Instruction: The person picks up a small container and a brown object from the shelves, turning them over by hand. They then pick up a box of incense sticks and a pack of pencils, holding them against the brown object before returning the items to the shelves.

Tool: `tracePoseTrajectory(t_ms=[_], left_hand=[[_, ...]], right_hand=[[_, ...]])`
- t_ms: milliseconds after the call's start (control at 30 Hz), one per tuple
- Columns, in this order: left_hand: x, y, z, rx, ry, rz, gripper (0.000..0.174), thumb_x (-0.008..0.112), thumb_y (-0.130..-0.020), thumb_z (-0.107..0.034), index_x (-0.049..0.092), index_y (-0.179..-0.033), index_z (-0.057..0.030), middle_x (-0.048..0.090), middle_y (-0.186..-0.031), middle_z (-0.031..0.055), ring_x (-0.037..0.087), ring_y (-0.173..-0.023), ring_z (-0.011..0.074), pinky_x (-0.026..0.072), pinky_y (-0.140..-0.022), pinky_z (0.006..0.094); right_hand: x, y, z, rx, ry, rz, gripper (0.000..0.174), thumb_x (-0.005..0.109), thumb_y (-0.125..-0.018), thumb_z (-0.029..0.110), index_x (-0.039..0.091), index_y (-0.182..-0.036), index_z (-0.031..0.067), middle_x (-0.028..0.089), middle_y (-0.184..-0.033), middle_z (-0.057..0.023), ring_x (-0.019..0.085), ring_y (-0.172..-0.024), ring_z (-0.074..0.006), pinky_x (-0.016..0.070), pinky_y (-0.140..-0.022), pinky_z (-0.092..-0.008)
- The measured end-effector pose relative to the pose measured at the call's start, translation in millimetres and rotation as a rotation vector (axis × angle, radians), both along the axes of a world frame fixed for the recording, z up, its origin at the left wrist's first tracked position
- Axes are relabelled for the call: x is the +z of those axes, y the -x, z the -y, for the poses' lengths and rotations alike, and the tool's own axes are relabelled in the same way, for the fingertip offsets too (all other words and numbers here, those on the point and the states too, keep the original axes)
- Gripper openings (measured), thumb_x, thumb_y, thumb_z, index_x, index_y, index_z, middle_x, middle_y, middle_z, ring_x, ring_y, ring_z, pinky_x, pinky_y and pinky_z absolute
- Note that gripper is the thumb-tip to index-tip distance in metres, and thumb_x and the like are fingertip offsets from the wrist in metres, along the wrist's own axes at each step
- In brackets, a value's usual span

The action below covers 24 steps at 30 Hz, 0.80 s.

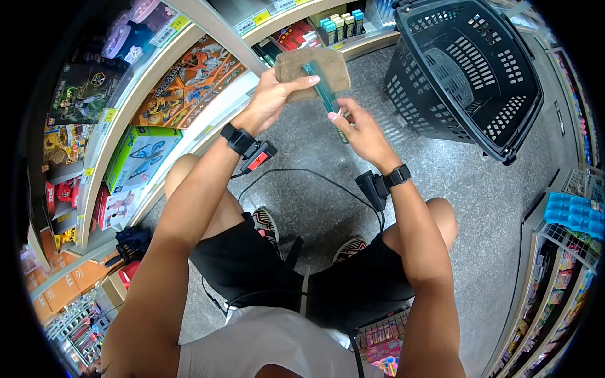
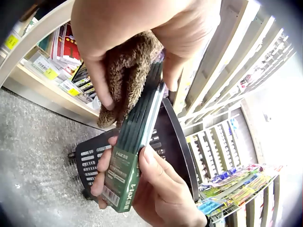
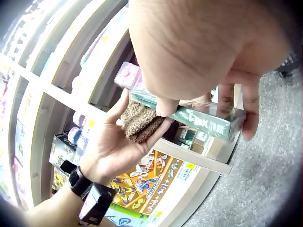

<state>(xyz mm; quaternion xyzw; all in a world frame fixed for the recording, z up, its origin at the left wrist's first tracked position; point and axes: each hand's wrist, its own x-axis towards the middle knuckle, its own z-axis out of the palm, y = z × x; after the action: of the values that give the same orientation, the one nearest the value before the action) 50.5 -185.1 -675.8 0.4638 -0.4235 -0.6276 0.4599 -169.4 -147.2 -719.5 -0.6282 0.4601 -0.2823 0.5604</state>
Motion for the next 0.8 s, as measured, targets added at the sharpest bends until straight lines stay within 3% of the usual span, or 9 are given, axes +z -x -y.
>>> tracePoseTrajectory(t_ms=[200, 400, 467, 800], left_hand=[[-3.5, 0.5, 2.6, 0.012, 0.102, 0.147, 0.047, 0.080, -0.084, -0.009, 0.059, -0.125, 0.0005, 0.067, -0.120, 0.0107, 0.065, -0.108, 0.0175, 0.0555, -0.094, 0.0346], [0.9, 1.4, 1.2, -0.008, 0.133, 0.142, 0.046, 0.080, -0.084, -0.008, 0.059, -0.124, 0.0012, 0.068, -0.118, 0.0098, 0.067, -0.104, 0.0165, 0.0568, -0.092, 0.0337], [0.8, 2.1, 0.9, -0.002, 0.128, 0.094, 0.057, 0.087, -0.077, -0.013, 0.059, -0.124, 0.0034, 0.068, -0.118, 0.0113, 0.066, -0.107, 0.0172, 0.0548, -0.092, 0.0330], [-1.3, 6.3, 1.1, 0.022, 0.225, 0.107, 0.056, 0.088, -0.075, -0.011, 0.062, -0.122, 0.0035, 0.069, -0.118, 0.0104, 0.066, -0.105, 0.0169, 0.0540, -0.093, 0.0326]], right_hand=[[6.8, -2.0, -2.0, 0.032, 0.006, -0.056, 0.046, 0.062, -0.099, 0.032, 0.053, -0.131, 0.0003, 0.065, -0.104, -0.0142, 0.066, -0.089, -0.0202, 0.0522, -0.077, -0.0350], [9.1, -0.9, -1.3, 0.048, -0.016, 0.011, 0.046, 0.064, -0.099, 0.031, 0.053, -0.132, 0.0024, 0.065, -0.108, -0.0136, 0.066, -0.093, -0.0217, 0.0524, -0.079, -0.0362], [6.6, -0.1, -0.7, 0.047, -0.009, -0.002, 0.046, 0.064, -0.098, 0.031, 0.053, -0.132, 0.0030, 0.064, -0.109, -0.0137, 0.066, -0.094, -0.0220, 0.0525, -0.079, -0.0363], [6.4, 1.4, 1.5, 0.074, -0.027, -0.004, 0.043, 0.064, -0.098, 0.028, 0.052, -0.132, 0.0041, 0.063, -0.113, -0.0138, 0.066, -0.103, -0.0234, 0.0523, -0.086, -0.0369]])
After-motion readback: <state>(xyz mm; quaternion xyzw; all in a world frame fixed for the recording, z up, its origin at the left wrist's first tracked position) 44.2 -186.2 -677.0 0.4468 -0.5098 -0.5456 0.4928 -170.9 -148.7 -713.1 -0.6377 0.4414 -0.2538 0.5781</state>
